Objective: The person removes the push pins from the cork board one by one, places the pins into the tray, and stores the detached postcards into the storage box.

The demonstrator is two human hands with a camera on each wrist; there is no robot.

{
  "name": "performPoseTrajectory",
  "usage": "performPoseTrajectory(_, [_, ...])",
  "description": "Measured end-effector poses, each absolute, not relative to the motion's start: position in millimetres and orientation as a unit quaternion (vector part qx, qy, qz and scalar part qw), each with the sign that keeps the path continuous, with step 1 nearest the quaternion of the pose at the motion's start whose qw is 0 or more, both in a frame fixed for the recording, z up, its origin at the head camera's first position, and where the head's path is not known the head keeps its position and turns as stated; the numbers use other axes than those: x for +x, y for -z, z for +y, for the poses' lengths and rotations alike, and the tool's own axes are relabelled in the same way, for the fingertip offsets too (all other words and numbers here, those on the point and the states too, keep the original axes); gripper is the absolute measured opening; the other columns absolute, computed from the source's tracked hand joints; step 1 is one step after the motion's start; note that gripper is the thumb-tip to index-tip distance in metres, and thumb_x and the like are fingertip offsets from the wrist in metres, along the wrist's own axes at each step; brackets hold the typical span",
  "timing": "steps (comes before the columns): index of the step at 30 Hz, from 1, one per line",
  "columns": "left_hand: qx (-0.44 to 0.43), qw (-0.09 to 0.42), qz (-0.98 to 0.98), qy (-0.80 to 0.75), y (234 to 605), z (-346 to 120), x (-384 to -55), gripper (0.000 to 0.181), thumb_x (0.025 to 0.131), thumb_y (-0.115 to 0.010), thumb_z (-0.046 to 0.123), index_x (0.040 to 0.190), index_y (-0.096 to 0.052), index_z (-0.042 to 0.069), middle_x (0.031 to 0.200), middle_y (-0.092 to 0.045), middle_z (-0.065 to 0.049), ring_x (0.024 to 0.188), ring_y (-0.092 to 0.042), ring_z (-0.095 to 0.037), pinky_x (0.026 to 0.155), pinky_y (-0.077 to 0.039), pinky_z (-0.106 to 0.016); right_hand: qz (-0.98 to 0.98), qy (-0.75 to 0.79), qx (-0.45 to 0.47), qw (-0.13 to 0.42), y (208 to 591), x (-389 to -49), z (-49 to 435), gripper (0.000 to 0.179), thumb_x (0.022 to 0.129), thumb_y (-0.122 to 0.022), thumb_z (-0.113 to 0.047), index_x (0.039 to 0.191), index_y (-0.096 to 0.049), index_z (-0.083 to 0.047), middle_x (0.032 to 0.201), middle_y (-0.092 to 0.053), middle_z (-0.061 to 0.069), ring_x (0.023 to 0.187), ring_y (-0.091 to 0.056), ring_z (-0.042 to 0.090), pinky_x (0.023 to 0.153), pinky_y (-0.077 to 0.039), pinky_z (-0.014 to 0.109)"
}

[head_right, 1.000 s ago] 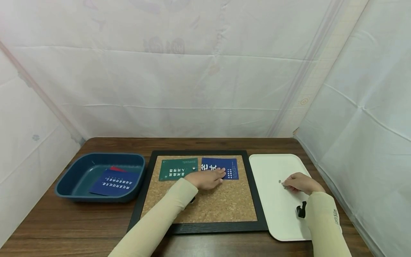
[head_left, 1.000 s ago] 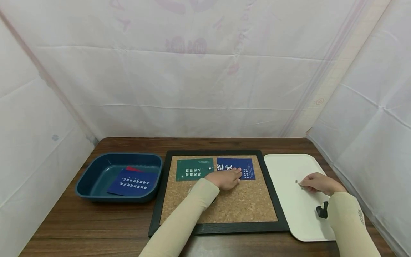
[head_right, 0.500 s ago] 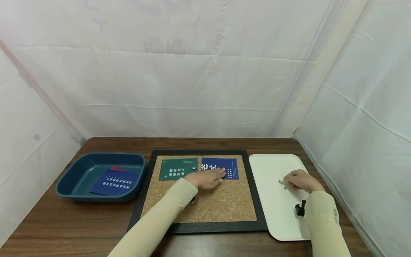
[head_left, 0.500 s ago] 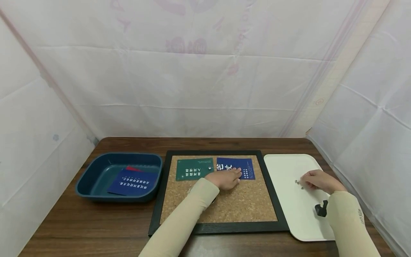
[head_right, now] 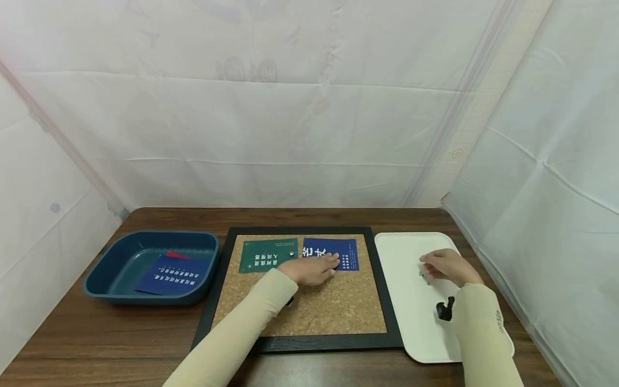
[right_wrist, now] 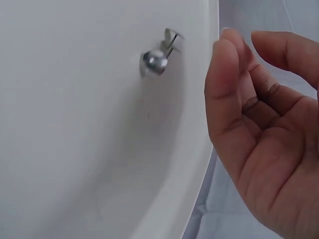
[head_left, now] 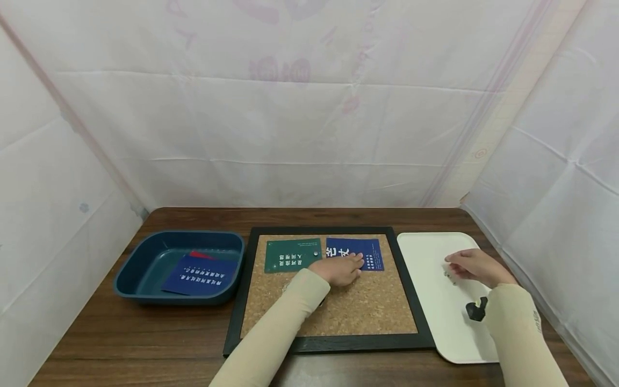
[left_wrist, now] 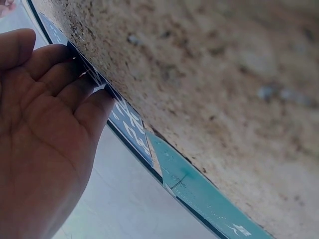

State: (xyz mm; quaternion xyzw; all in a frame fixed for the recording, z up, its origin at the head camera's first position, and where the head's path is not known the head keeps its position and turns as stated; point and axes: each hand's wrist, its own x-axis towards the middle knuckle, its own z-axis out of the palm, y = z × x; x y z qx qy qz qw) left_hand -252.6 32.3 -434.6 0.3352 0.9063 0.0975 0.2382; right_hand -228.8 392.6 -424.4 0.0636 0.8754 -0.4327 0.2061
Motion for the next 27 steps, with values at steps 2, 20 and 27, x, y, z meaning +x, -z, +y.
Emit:
performPoseTrajectory(2, [0.336, 0.239, 0.906, -0.097, 435, 32, -253, 0.049, 0.106, -0.029, 0.032, 0.153, -0.027, 0.019, 0.161, -0.016, 0.006, 0.149, -0.014, -0.011, 0.121, -0.017, -0.028, 0.870, 0.443, 0.056, 0.209, 423, -230, 390, 0.044, 0.101, -0.045, -0.019, 0.125, -0.048, 0.018, 0.095, -0.062, 0.005, 0.084, -0.059, 0.010, 0.076, -0.056, 0.024])
performPoseTrajectory(20, [0.342, 0.246, 0.901, -0.102, 433, 32, -253, 0.048, 0.106, -0.028, 0.031, 0.153, -0.026, 0.019, 0.162, -0.015, 0.005, 0.149, -0.013, -0.012, 0.121, -0.017, -0.029, 0.823, 0.521, 0.028, 0.224, 414, -248, 350, 0.049, 0.102, -0.044, -0.019, 0.135, -0.040, 0.018, 0.114, -0.066, 0.015, 0.097, -0.066, 0.009, 0.087, -0.056, 0.029])
performPoseTrajectory(27, [0.340, 0.247, 0.902, -0.104, 435, 32, -254, 0.048, 0.106, -0.028, 0.031, 0.153, -0.026, 0.019, 0.162, -0.015, 0.005, 0.149, -0.013, -0.012, 0.122, -0.017, -0.029, 0.816, 0.531, 0.033, 0.227, 418, -257, 332, 0.051, 0.101, -0.047, -0.018, 0.137, -0.038, 0.017, 0.120, -0.064, 0.019, 0.098, -0.067, 0.011, 0.088, -0.056, 0.030])
